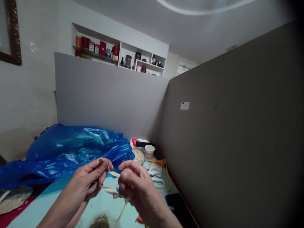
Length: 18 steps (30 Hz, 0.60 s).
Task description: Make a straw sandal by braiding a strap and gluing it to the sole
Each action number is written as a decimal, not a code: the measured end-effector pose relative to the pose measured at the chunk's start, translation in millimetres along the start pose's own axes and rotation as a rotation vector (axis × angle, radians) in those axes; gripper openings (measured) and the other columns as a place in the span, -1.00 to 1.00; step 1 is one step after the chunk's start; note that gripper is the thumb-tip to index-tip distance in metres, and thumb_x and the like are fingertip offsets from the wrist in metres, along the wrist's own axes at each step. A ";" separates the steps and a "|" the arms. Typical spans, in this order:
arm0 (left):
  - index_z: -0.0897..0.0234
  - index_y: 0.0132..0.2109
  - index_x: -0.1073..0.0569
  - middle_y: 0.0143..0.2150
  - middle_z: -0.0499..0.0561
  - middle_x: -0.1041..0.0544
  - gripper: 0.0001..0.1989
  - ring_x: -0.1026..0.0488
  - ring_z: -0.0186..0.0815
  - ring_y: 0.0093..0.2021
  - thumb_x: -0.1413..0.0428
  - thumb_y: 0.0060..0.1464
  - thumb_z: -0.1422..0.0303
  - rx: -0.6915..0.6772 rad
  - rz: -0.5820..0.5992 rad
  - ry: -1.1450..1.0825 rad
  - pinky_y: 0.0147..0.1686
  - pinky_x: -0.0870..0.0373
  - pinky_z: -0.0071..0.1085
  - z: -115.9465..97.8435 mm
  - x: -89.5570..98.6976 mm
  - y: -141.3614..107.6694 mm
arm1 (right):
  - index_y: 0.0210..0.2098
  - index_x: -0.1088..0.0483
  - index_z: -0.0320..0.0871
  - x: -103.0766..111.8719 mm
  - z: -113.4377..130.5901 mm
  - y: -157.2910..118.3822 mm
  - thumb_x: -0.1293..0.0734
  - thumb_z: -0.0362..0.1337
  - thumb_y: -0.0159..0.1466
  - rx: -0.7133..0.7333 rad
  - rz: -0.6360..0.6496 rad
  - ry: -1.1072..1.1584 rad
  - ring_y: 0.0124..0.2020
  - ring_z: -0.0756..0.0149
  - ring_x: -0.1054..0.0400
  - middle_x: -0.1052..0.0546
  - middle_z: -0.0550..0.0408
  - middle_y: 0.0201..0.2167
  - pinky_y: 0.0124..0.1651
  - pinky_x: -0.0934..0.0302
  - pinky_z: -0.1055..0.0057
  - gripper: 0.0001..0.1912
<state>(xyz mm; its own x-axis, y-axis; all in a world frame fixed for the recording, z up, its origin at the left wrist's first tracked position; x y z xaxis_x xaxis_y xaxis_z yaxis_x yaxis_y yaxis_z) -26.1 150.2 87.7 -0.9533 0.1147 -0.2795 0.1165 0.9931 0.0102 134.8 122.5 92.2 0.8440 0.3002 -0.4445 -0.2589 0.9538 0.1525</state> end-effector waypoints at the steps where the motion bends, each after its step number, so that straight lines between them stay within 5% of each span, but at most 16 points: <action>1: 0.21 -0.32 -0.58 -0.54 -0.18 -0.37 -0.50 0.02 -0.53 -0.62 -0.46 -0.26 -0.07 0.002 -0.001 -0.010 -0.65 0.04 -0.60 0.4 -0.1 -1.2 | -0.20 -0.42 -0.20 -0.4 2.1 -1.5 -0.57 -0.13 0.09 -0.013 0.033 -0.061 -0.59 0.54 -0.11 -0.36 0.31 -0.59 -0.45 -0.03 0.56 -0.59; 5: 0.25 -0.36 -0.58 -0.56 -0.19 -0.34 -0.47 -0.05 -0.55 -0.62 -0.51 -0.36 -0.04 0.015 -0.052 -0.088 -0.67 -0.05 -0.64 -3.2 -0.4 -5.5 | -0.34 -0.44 -0.21 -0.7 8.2 -5.3 -0.63 -0.09 0.02 -0.103 0.204 -0.261 -0.57 0.51 -0.22 -0.39 0.26 -0.59 -0.39 -0.12 0.53 -0.57; 9: 0.27 -0.42 -0.57 -0.60 -0.20 -0.35 -0.42 0.02 -0.59 -0.65 -0.56 -0.56 0.02 -0.025 -0.131 -0.139 -0.72 -0.04 -0.66 -15.0 2.1 -3.6 | -0.38 -0.45 -0.19 3.6 8.7 -5.1 -0.58 -0.07 0.12 -0.042 0.263 -0.214 -0.48 0.46 -0.32 -0.46 0.19 -0.54 -0.27 -0.20 0.50 -0.64; 13: 0.28 -0.46 -0.55 -0.66 -0.24 -0.28 -0.46 0.02 -0.60 -0.67 -0.56 -0.53 0.05 -0.048 -0.153 -0.166 -0.74 -0.02 -0.69 -24.5 4.6 -1.1 | -0.06 -0.52 -0.16 5.4 9.7 -8.9 -0.51 -0.03 0.23 -0.066 0.345 -0.277 -0.61 0.49 -0.23 -0.47 0.21 -0.54 -0.49 -0.13 0.57 -0.59; 18: 0.31 -0.44 -0.59 -0.57 -0.14 -0.43 -0.53 -0.22 -0.56 -0.64 -0.56 -0.48 0.13 -0.075 -0.164 -0.215 -0.74 -0.08 -0.70 -26.4 7.3 -1.2 | 0.20 -0.49 0.04 -4.1 24.1 -21.2 -0.40 -0.06 0.36 0.105 0.361 -0.848 -0.54 0.43 -0.32 -0.52 0.19 -0.45 -0.44 -0.18 0.54 -0.57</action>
<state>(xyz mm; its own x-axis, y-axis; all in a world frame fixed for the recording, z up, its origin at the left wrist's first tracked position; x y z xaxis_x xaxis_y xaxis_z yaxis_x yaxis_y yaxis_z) -40.6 150.4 111.0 -0.8757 -0.0473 -0.4806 -0.0632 0.9979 0.0170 148.1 100.7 112.1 0.7925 0.4293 0.4332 -0.5642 0.7858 0.2533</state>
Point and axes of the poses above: each hand's wrist, its own y-axis towards the middle knuckle, its own x-axis out of the back of the hand, z = x × y, the point moved 1 cm from there along y, towards the middle knuckle
